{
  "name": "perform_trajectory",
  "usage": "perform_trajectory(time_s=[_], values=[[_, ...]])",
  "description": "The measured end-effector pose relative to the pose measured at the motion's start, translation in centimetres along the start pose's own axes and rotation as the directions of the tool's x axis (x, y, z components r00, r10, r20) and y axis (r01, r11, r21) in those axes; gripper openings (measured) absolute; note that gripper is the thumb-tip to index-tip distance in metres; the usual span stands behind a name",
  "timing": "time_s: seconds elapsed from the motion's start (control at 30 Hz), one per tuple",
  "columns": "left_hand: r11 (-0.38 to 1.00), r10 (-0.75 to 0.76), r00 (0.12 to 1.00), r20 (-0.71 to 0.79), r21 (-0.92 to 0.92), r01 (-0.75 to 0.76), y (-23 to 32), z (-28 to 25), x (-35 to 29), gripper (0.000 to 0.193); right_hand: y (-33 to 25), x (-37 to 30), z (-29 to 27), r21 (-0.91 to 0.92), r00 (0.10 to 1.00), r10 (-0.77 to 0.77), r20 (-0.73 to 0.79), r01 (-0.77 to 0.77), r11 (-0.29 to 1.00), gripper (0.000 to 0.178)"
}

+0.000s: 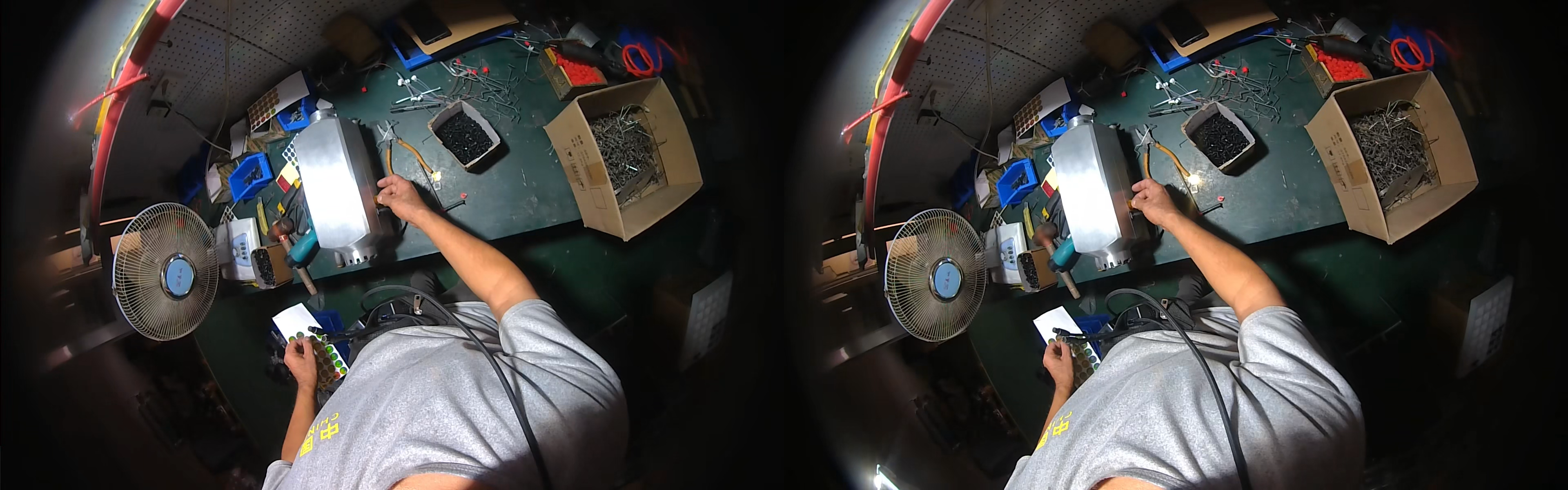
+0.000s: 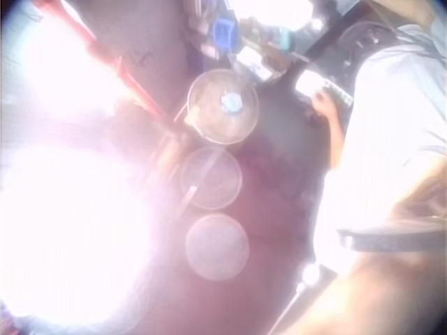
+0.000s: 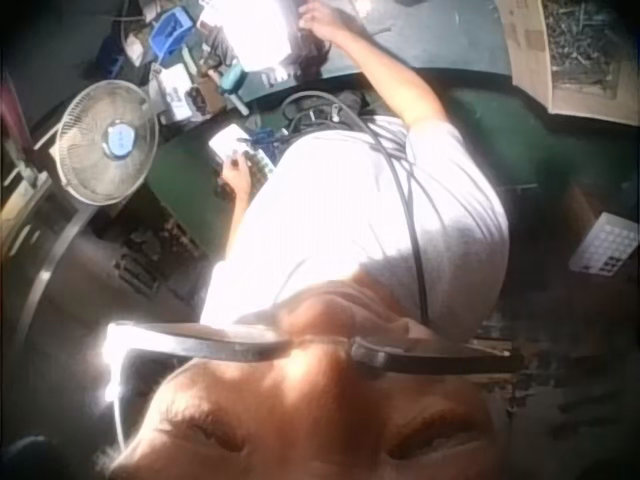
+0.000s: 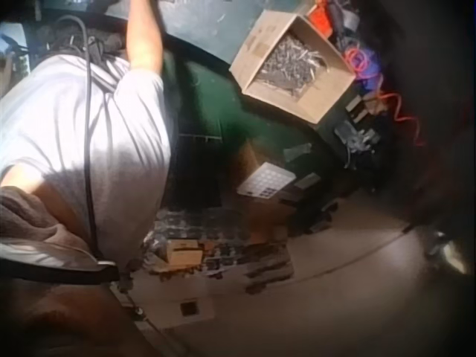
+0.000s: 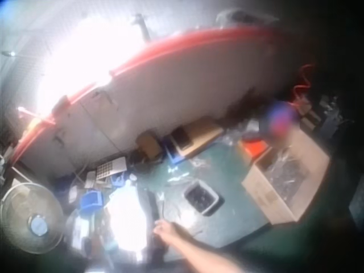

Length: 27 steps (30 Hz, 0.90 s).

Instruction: The person uses a cordless drill to fasten screws into a silver metal enclosure on a cluttered workbench. They then peel and apply several small colored circular stickers to the enclosure's surface.

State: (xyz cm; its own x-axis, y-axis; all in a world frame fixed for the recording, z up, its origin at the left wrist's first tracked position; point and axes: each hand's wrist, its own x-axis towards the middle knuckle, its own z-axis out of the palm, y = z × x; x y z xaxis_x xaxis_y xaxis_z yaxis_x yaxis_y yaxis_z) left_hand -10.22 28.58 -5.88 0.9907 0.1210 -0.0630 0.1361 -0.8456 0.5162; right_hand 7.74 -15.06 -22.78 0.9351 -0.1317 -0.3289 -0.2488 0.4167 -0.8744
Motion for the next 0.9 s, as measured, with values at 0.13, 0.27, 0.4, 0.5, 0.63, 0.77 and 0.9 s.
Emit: perform_trajectory(time_s=[0.13,0.27,0.4,0.5,0.63,0.77,0.9], values=[[1.000,-0.014,0.999,0.030,-0.008,0.014,1.2,0.2,0.6,0.026,-0.2,0.0,0.2,-0.022,0.999,0.020,-0.026,-0.020,1.000,0.040],[0.998,-0.003,1.000,0.030,-0.063,0.005,1.8,0.8,1.7,0.027,0.5,0.4,0.1,-0.006,0.997,0.049,-0.067,-0.049,0.999,0.041],[0.998,0.036,0.999,0.031,-0.061,-0.034,1.7,1.2,2.4,0.026,0.5,0.4,0.2,-0.010,0.994,0.068,-0.083,-0.069,0.998,0.037],[0.994,0.036,0.999,0.040,-0.103,-0.032,1.6,1.5,3.0,0.026,0.6,0.6,-0.1,-0.026,0.988,0.010,-0.154,-0.014,1.000,0.033],[0.995,0.042,0.999,0.003,-0.091,-0.041,1.5,1.4,3.9,0.026,0.2,-0.1,0.1,0.059,0.986,-0.006,-0.167,0.016,0.998,0.026],[0.979,-0.005,0.996,-0.089,-0.204,-0.013,1.8,0.2,4.9,0.027,-2.4,-3.1,1.2,-0.199,0.990,-0.138,-0.023,0.131,0.971,0.032],[0.931,-0.069,0.978,-0.194,-0.365,-0.006,9.5,0.4,11.2,0.027,-2.4,-2.7,-0.6,-0.247,0.969,-0.244,-0.039,0.228,0.942,0.039]])
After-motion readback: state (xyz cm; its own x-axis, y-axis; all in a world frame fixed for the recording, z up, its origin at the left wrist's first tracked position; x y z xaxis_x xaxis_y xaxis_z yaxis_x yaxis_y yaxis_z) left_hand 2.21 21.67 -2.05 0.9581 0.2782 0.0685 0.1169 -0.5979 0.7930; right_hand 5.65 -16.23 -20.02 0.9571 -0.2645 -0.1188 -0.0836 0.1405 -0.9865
